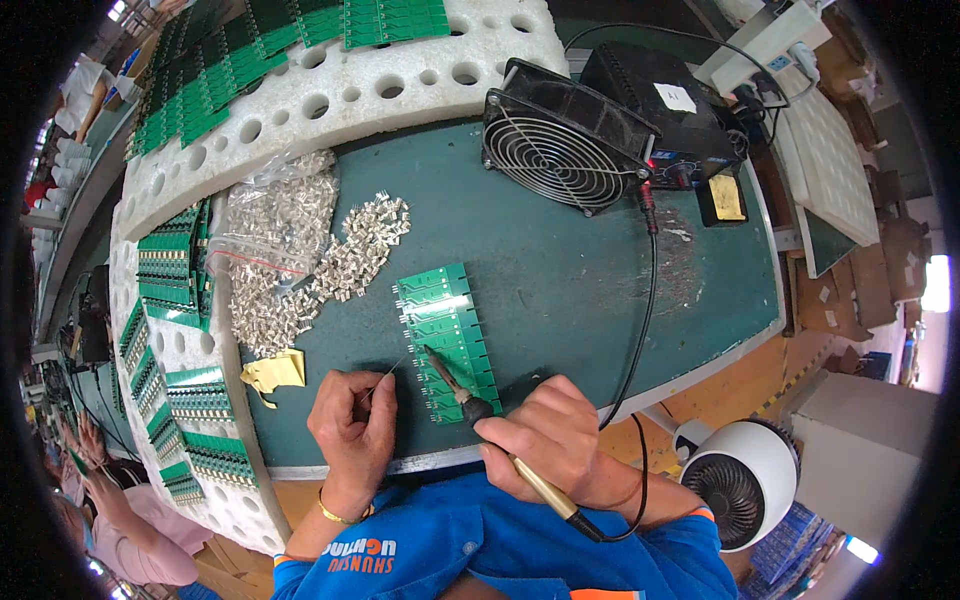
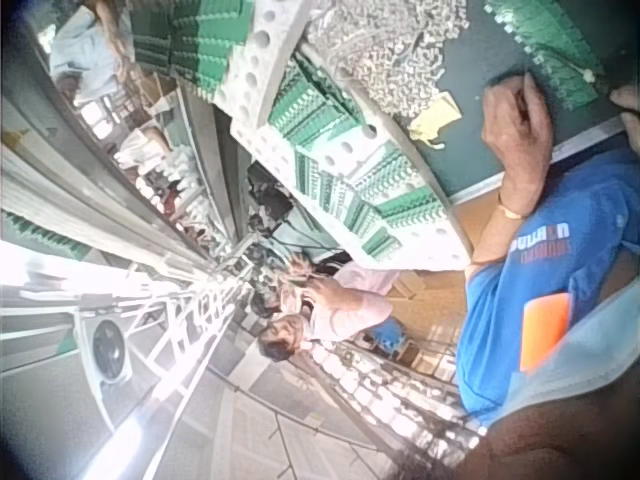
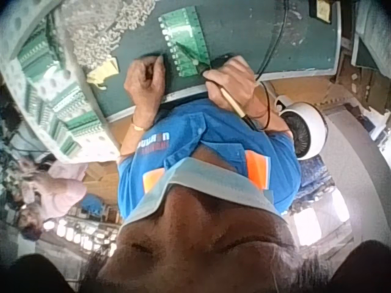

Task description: The person solders metal components onto a circuit board strip using a soldering iron and solder wire, places the soldered board onto a foam tray, and solders components onto another circuit board.

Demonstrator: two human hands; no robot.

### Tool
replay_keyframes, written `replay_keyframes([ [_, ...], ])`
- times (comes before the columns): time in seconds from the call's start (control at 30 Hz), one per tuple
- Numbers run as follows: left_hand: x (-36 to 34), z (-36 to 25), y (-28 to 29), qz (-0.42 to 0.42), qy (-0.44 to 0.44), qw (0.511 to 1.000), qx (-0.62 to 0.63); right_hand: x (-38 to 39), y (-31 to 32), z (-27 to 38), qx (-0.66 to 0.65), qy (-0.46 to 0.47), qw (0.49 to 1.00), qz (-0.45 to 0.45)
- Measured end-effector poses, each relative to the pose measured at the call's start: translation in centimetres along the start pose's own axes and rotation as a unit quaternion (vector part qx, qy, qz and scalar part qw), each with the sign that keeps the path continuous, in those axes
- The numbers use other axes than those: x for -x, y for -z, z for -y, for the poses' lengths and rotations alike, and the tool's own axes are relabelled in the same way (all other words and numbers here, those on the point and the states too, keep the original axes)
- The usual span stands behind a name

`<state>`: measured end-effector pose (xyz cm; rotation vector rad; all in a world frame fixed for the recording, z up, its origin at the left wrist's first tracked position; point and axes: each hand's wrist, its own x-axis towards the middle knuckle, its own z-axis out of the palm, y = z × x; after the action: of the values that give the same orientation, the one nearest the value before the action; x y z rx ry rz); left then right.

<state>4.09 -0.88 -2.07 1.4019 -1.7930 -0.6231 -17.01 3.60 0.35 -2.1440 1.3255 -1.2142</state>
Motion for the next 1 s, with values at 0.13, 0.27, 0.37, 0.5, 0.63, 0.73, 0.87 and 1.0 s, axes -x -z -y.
replay_keyframes([
  [0.13, -0.09, -0.22, 0.04, 0.002, 0.005, 1.0, 0.002, 0.1, 0.18, 0.1, -0.004, -0.005, 1.0, -0.018],
  [0.27, 0.01, -0.1, 0.0, 0.002, 0.007, 1.0, -0.001, 0.21, 0.17, -0.01, -0.011, -0.004, 1.0, -0.004],
  [0.37, 0.21, 0.0, -0.17, 0.008, 0.0, 1.0, 0.003, 0.23, 0.25, -0.02, -0.015, -0.006, 1.0, -0.004],
  [0.5, 0.51, -0.23, -0.4, 0.007, 0.011, 0.999, 0.035, 0.46, 0.2, 0.03, -0.033, -0.008, 0.999, -0.01],
  [0.63, 0.53, -0.26, -0.48, 0.011, 0.0, 0.999, 0.03, 0.75, -0.02, -0.1, -0.038, -0.011, 0.999, -0.014],
  [0.73, 0.54, -0.33, -0.47, 0.01, -0.004, 1.0, 0.026, 0.74, -0.05, -0.08, -0.039, -0.014, 0.999, -0.015],
  [0.87, 0.67, -0.34, -0.48, 0.007, -0.003, 1.0, 0.021, 0.7, -0.25, -0.16, -0.039, -0.013, 0.999, -0.013],
  [1.0, 0.65, -0.41, -0.5, 0.006, -0.006, 1.0, 0.02, 0.67, -0.34, -0.13, -0.037, -0.013, 0.999, -0.016],
])
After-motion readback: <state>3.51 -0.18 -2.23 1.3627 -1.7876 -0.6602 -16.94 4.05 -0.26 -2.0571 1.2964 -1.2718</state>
